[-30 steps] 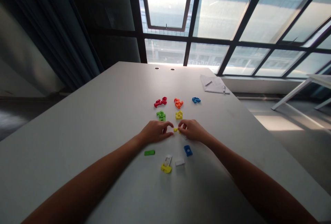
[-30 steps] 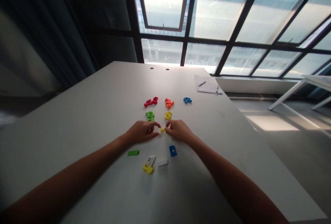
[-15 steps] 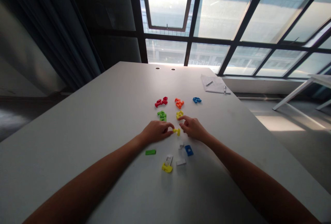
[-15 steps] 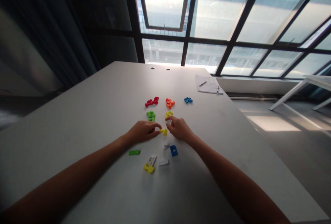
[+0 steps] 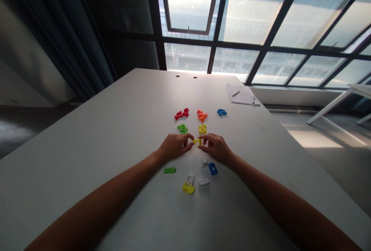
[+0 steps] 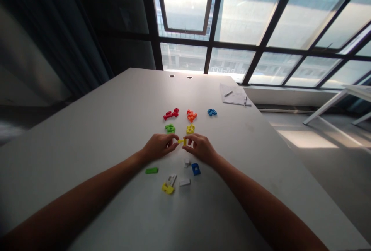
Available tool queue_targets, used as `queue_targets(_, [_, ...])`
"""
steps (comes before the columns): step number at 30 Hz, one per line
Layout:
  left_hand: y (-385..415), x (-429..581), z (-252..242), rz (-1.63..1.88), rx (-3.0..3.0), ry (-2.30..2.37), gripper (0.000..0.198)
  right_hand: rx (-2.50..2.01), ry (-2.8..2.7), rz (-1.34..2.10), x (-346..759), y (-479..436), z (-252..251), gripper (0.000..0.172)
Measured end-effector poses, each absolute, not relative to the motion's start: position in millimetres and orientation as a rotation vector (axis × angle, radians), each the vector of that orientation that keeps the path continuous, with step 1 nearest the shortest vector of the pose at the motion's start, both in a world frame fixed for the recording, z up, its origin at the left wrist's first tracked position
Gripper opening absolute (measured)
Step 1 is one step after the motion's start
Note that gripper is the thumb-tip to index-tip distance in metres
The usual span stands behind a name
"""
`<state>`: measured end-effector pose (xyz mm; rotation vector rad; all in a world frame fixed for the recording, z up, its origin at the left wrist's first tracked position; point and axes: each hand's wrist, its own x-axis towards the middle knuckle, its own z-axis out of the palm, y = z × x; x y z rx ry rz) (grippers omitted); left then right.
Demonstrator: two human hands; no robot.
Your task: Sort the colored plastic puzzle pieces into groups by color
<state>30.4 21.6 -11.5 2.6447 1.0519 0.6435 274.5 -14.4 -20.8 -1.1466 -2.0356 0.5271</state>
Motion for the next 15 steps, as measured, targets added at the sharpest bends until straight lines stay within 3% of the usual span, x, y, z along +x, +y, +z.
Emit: queue_targets(15, [19.5, 29.4, -10.1, 0.714, 2.655, 1.012, 0.024, -1.05, -1.971, 0.538, 274.1, -16.6, -25.8, 0.029])
